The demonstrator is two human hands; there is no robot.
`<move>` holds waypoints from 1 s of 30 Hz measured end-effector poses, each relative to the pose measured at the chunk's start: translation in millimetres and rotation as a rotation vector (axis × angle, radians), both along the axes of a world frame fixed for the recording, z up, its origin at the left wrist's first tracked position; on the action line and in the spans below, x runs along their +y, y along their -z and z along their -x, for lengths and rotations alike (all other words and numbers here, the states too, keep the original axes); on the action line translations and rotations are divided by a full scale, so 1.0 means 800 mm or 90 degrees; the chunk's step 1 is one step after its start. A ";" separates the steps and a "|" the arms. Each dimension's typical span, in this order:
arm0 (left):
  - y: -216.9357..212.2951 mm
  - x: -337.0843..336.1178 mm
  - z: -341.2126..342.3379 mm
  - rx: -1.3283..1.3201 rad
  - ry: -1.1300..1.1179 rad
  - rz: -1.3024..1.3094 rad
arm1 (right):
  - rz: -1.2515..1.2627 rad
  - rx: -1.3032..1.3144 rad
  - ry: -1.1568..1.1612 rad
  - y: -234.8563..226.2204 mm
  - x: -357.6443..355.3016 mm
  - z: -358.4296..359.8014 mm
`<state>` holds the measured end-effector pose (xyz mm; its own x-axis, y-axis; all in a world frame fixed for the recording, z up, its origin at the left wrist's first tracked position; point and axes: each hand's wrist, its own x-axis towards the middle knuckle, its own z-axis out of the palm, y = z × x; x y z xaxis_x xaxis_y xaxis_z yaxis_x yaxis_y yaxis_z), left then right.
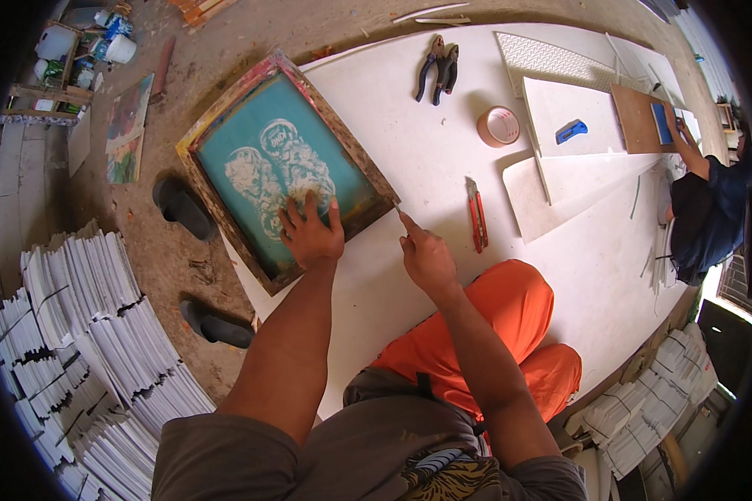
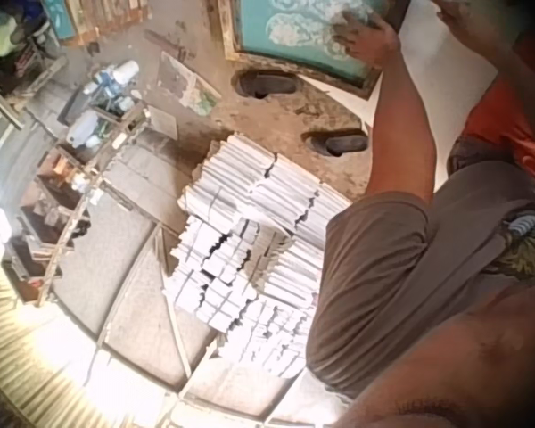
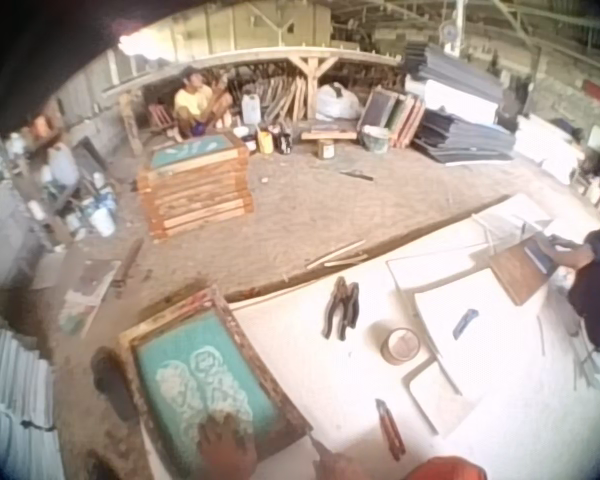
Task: The person uses a small knife to carve a design into a teal-colored stencil frame placed on a white table. They carefully trace the outlines of the pattern, removing material to create the stencil. The person works continuously on the same frame throughout the clip.
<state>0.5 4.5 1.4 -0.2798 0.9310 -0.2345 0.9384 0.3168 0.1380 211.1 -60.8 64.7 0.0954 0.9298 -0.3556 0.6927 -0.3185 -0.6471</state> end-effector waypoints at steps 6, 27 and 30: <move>0.004 -0.002 0.002 0.012 0.013 -0.029 | 0.035 -0.039 -0.011 -0.005 0.001 0.002; 0.002 -0.005 0.000 0.004 0.021 -0.074 | 0.195 0.220 0.090 -0.002 0.013 0.017; 0.006 -0.004 0.002 -0.002 0.016 -0.076 | 0.050 -0.097 -0.013 0.021 -0.002 0.034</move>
<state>-0.8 1.1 -3.4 -0.2557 0.9590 -0.1225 0.9454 0.2745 0.1755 184.0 -62.5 47.6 0.1356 0.9020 -0.4099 0.7878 -0.3490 -0.5074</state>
